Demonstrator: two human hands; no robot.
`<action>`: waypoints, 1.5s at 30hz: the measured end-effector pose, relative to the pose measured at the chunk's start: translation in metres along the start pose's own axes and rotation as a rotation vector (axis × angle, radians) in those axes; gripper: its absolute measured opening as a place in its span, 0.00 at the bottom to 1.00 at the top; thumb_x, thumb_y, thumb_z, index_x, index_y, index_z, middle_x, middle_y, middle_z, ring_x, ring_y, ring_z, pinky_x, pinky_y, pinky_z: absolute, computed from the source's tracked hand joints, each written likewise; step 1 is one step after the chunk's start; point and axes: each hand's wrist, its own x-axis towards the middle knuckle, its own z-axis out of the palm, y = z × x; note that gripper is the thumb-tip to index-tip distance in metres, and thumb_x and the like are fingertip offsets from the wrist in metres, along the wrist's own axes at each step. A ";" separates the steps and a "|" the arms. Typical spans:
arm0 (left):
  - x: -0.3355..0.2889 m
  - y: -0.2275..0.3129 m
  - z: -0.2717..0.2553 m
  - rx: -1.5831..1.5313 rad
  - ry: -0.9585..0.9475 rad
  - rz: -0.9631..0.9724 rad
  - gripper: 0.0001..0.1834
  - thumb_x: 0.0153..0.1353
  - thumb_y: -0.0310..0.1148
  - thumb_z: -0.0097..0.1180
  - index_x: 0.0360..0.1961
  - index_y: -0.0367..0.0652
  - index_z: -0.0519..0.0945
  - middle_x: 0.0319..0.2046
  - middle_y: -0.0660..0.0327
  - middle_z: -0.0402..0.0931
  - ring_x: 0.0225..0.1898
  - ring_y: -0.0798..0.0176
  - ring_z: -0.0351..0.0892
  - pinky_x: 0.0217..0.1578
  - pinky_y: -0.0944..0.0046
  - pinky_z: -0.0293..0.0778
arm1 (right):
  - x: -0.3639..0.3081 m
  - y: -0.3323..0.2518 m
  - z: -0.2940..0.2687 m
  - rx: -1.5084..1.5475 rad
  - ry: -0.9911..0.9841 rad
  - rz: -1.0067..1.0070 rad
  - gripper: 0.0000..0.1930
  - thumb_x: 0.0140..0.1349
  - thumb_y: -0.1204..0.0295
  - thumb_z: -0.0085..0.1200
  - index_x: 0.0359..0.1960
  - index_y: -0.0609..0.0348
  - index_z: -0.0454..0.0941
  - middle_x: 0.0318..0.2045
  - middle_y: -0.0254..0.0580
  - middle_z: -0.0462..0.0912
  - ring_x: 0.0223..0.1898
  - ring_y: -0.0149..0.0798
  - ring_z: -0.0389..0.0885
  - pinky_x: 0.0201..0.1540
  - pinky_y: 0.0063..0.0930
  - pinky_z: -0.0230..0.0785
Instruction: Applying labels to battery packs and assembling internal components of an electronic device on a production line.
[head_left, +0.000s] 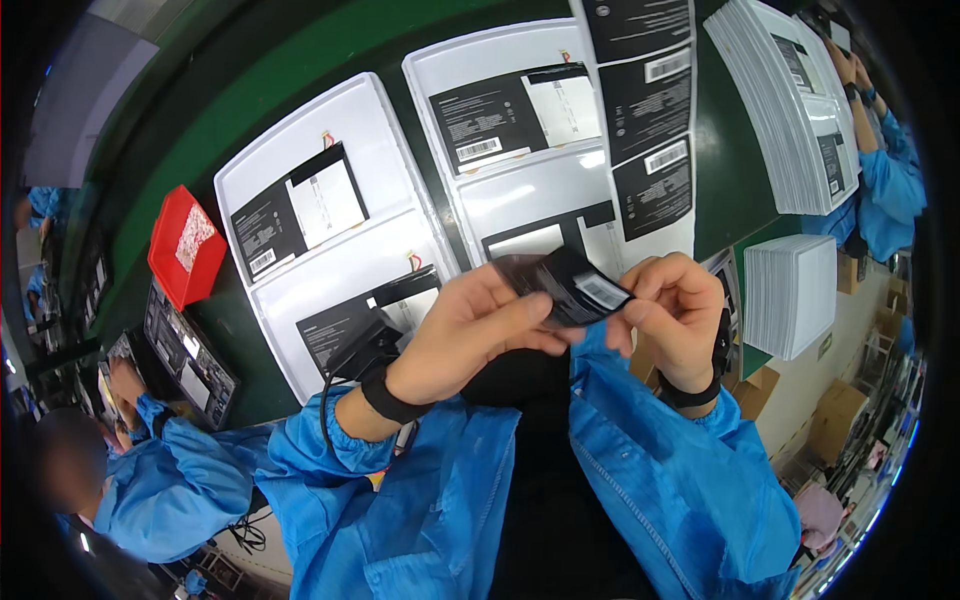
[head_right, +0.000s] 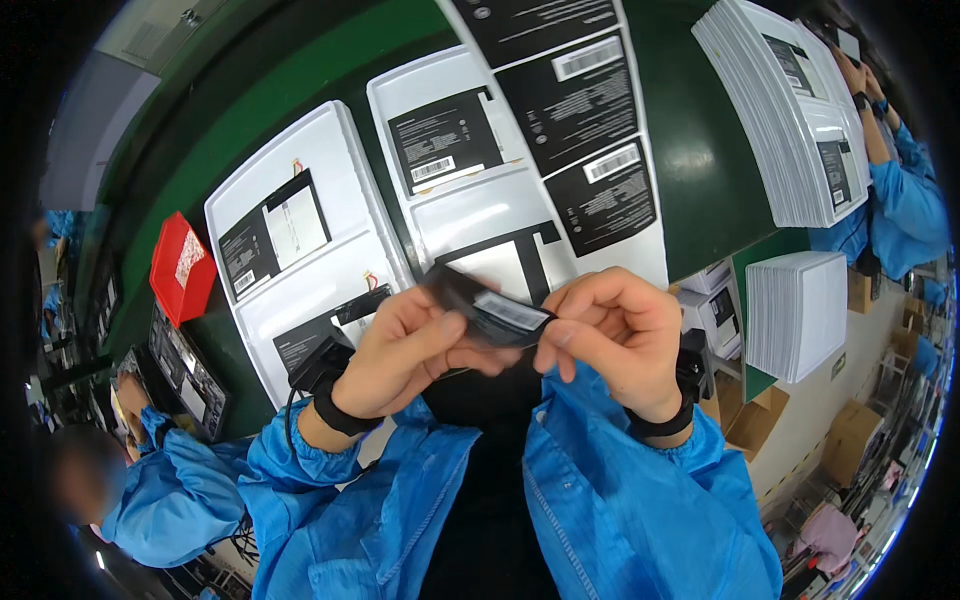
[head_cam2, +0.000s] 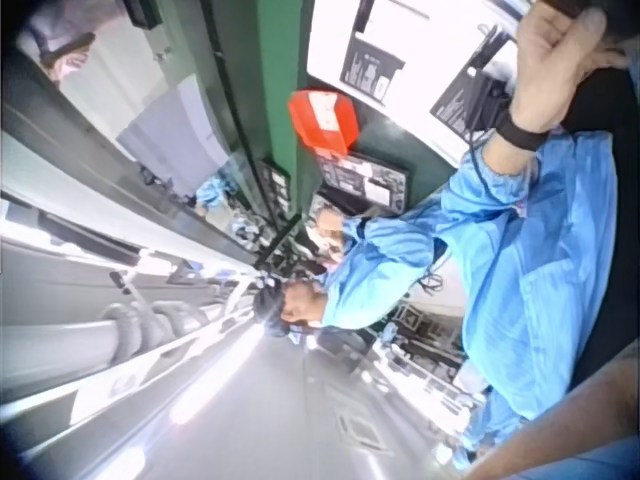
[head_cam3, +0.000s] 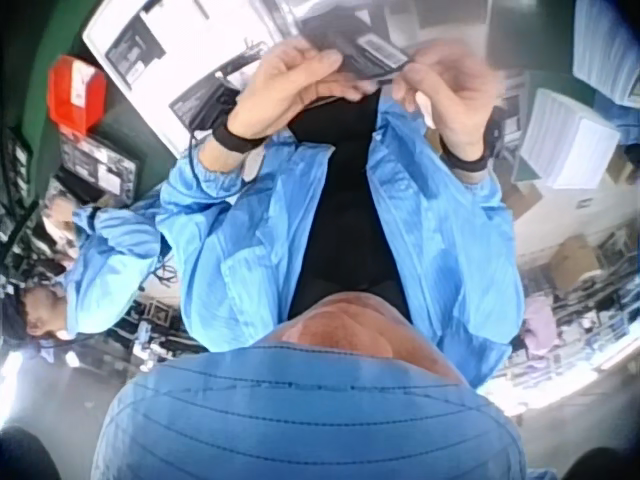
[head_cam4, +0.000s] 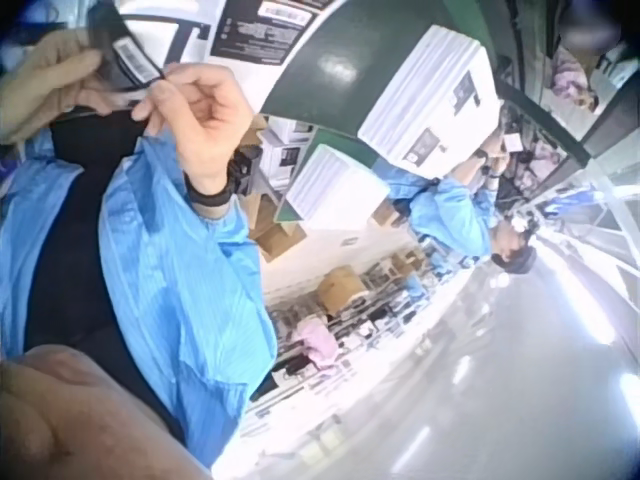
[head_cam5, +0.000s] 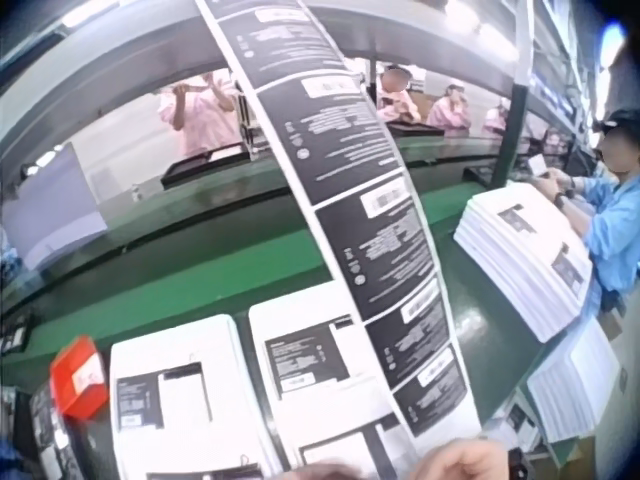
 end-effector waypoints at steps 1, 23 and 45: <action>0.000 0.002 -0.002 0.088 0.018 0.027 0.18 0.72 0.24 0.54 0.61 0.31 0.73 0.42 0.51 0.85 0.36 0.63 0.87 0.37 0.67 0.85 | 0.000 -0.003 0.001 -0.208 -0.011 0.006 0.06 0.63 0.86 0.59 0.40 0.75 0.79 0.34 0.54 0.86 0.28 0.36 0.87 0.27 0.21 0.76; -0.031 0.015 -0.042 1.765 0.357 0.777 0.19 0.55 0.23 0.69 0.49 0.35 0.83 0.43 0.52 0.83 0.49 0.49 0.81 0.48 0.56 0.78 | 0.026 0.033 -0.008 -0.887 0.127 0.240 0.08 0.68 0.74 0.60 0.36 0.70 0.84 0.19 0.40 0.83 0.15 0.26 0.77 0.19 0.21 0.65; -0.008 0.006 -0.026 2.173 0.083 0.718 0.26 0.44 0.19 0.63 0.49 0.38 0.84 0.56 0.56 0.78 0.62 0.46 0.74 0.57 0.50 0.76 | 0.027 0.026 -0.004 -1.023 0.092 0.265 0.10 0.67 0.71 0.60 0.39 0.69 0.85 0.20 0.48 0.85 0.17 0.35 0.84 0.22 0.25 0.72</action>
